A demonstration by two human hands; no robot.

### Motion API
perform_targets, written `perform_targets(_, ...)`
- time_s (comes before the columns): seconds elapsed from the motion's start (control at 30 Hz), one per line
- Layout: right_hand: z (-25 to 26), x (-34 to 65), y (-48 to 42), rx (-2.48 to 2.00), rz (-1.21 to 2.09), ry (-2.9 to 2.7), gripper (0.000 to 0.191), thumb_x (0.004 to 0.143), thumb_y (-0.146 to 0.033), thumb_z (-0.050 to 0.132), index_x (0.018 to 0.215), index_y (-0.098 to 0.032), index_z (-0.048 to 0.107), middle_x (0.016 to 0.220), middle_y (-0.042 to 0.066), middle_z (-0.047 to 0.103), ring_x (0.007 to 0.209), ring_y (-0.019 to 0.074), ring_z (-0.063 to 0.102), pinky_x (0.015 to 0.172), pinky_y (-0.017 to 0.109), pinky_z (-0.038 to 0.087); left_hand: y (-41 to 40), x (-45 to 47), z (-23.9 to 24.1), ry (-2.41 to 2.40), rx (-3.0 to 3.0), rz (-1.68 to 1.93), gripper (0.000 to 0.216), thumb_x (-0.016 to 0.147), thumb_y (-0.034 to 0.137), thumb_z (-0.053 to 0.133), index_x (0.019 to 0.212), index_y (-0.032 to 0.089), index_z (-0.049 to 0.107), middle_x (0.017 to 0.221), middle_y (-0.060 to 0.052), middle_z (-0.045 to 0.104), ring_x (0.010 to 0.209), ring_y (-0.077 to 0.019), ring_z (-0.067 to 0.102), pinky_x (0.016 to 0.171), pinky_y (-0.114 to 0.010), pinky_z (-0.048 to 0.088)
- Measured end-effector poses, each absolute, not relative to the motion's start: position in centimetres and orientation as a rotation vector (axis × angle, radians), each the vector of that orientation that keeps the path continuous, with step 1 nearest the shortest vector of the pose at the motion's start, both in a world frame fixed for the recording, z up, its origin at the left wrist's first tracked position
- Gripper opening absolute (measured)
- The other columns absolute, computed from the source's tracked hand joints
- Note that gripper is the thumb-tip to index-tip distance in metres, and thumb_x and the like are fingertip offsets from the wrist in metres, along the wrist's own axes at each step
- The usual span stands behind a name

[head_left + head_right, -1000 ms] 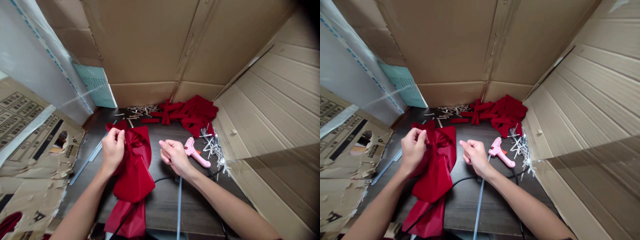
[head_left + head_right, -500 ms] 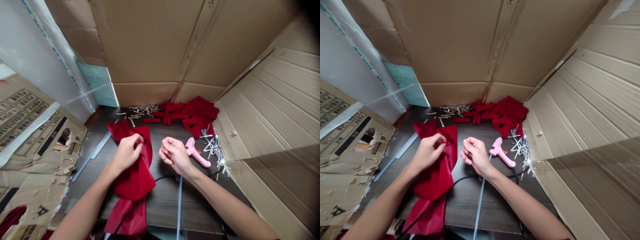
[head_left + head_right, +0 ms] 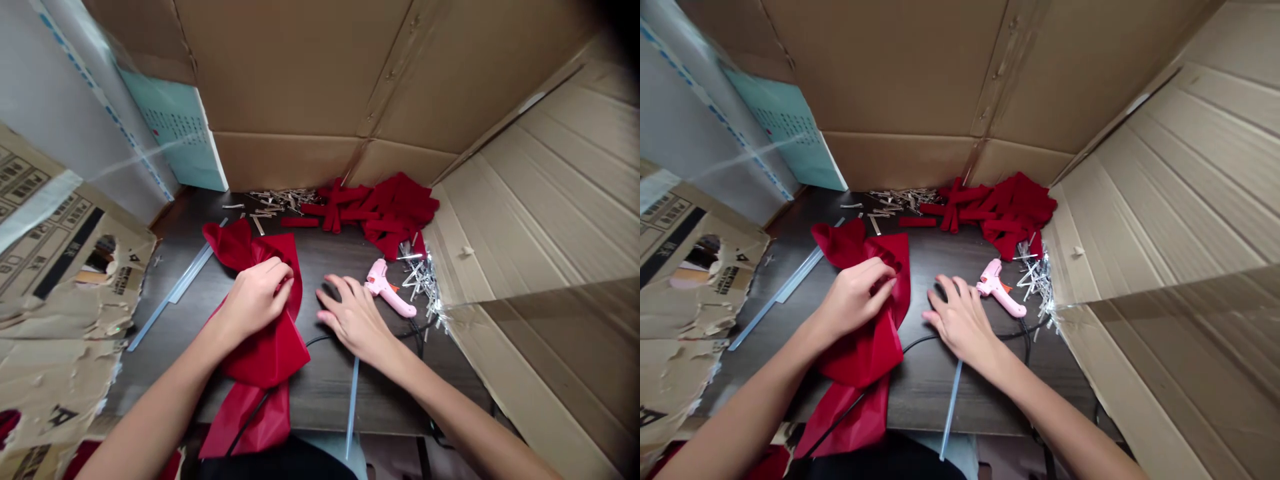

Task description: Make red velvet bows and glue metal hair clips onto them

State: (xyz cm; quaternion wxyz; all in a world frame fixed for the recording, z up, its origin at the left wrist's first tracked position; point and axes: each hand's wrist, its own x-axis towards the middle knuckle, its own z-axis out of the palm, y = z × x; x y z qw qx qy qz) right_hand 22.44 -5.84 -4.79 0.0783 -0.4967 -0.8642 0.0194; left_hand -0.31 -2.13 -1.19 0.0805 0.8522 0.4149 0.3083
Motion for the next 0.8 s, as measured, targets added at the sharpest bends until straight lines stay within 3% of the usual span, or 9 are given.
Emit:
perform_targets(0.17,-5.3,22.3,-7.4,-1.562,-0.081,-2.586,0.046,0.097,-0.042,0.04,0.138,-0.024,0.05,0.149,0.013,0.039,0.133,0.0333,0.033,0.103,0.05,0.031,-2.2,-0.2,-1.1,1.282,2.549,0.923,0.013,0.09,0.018,0.046,0.086,0.016,0.059,0.078,-0.005,0.061,0.07,-0.0165,0.056,0.066,-0.029,0.045)
perform_targets(0.43,-4.5,21.0,-5.8,-1.524,-0.076,-2.607,0.051,0.098,-0.043,0.038,0.136,-0.014,0.052,0.15,0.016,0.038,0.14,0.0327,0.028,0.106,0.046,0.032,-1.2,-0.6,-1.9,1.338,2.478,0.992,0.01,0.087,0.017,0.05,0.082,0.016,0.059,0.078,-0.005,0.063,0.071,-0.0172,0.058,0.067,-0.029,0.044)
perform_targets(0.8,-4.4,20.4,-6.4,-1.567,-0.078,-2.538,0.047,0.099,-0.041,0.036,0.131,-0.015,0.058,0.154,0.014,0.033,0.142,0.0331,0.025,0.108,0.05,0.032,-0.7,-1.2,-1.7,1.537,2.341,1.08,0.012,0.082,0.017,0.051,0.079,0.016,0.063,0.08,-0.006,0.068,0.075,-0.0186,0.062,0.073,-0.03,0.046)
